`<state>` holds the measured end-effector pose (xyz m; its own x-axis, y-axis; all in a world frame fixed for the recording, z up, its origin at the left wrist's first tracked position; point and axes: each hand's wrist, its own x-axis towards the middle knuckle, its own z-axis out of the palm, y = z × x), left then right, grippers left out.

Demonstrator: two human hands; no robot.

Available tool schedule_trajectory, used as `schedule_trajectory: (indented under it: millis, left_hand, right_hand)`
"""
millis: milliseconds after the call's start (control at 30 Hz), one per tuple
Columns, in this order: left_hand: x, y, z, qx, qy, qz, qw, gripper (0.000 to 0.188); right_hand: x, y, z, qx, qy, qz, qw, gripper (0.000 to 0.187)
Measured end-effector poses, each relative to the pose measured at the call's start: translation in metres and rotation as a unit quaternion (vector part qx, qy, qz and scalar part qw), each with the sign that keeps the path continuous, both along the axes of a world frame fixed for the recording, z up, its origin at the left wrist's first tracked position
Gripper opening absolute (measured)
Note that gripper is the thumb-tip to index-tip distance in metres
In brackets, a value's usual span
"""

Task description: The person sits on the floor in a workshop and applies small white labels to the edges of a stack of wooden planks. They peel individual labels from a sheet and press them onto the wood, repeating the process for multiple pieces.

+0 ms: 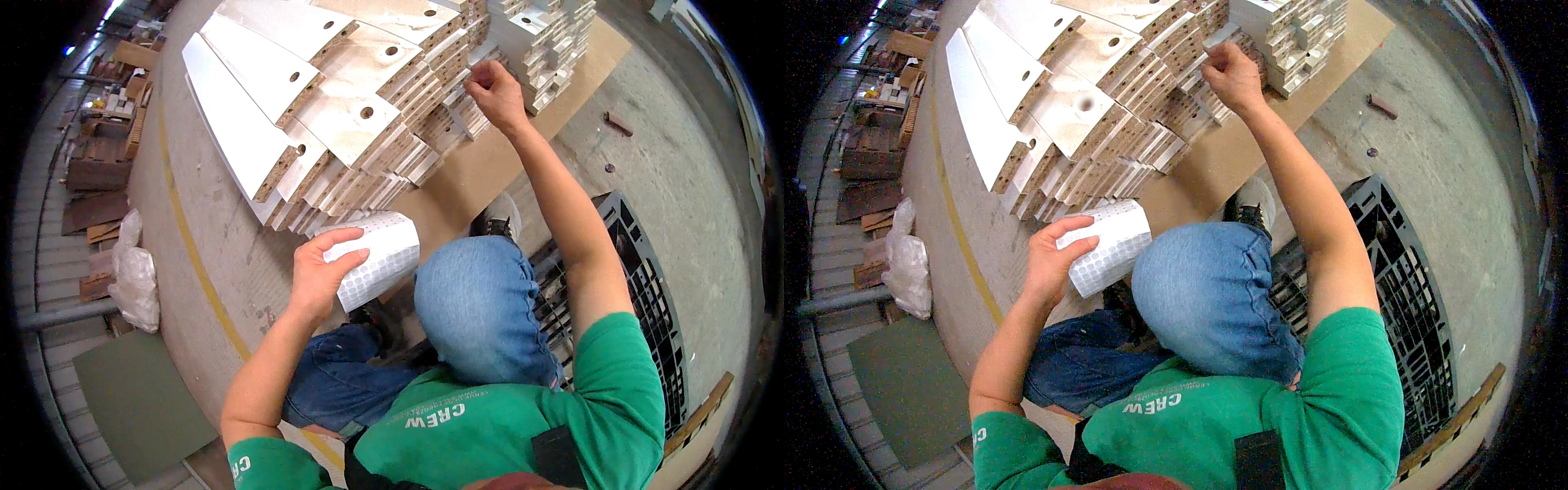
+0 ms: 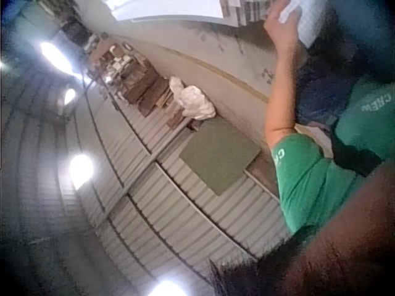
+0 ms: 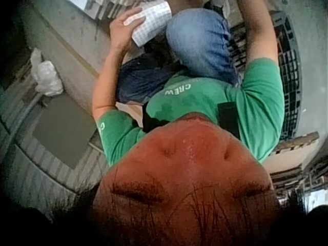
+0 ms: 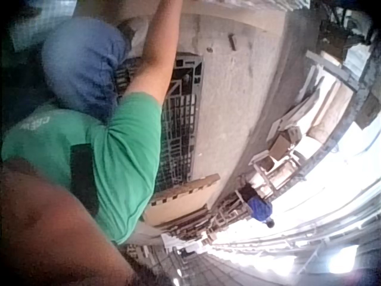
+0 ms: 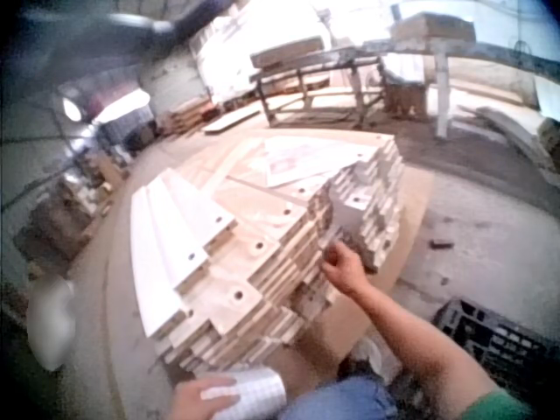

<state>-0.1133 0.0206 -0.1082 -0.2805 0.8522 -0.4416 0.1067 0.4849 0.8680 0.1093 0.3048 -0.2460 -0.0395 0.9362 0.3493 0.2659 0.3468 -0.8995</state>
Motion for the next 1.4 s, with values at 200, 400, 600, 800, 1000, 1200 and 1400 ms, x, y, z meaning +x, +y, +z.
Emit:
schedule_trajectory:
  millis: [200,400,600,800,1000,1200,1400]
  left_hand:
    - [-0.001,0.000,-0.002,0.001,-0.012,-0.007,1.000,0.028]
    - [0.000,-0.001,-0.001,-0.003,-0.019,-0.008,1.000,0.027]
    - [0.000,-0.001,0.000,-0.011,-0.023,-0.018,1.000,0.026]
    - [-0.001,-0.005,0.005,0.007,0.005,-0.032,0.999,0.026]
    - [-0.003,-0.008,0.008,0.031,0.036,-0.049,0.998,0.024]
    - [-0.002,-0.011,0.016,0.038,0.039,-0.061,0.997,0.025]
    - [-0.006,-0.015,0.020,0.070,0.023,-0.060,0.995,0.025]
  right_hand:
    - [-0.011,0.005,-0.003,-0.068,0.066,0.033,0.995,0.040]
    - [-0.016,-0.002,0.010,-0.061,0.042,-0.001,0.997,0.040]
    - [-0.017,-0.002,0.015,-0.031,-0.011,-0.029,0.999,0.037]
    - [-0.010,-0.007,0.018,-0.090,-0.028,-0.137,0.986,0.027]
    - [-0.006,-0.023,-0.008,-0.123,-0.032,0.035,0.991,0.023]
    - [-0.009,-0.024,-0.004,-0.075,-0.078,0.008,0.994,0.026]
    - [-0.010,-0.024,0.011,-0.209,0.010,0.045,0.977,0.031]
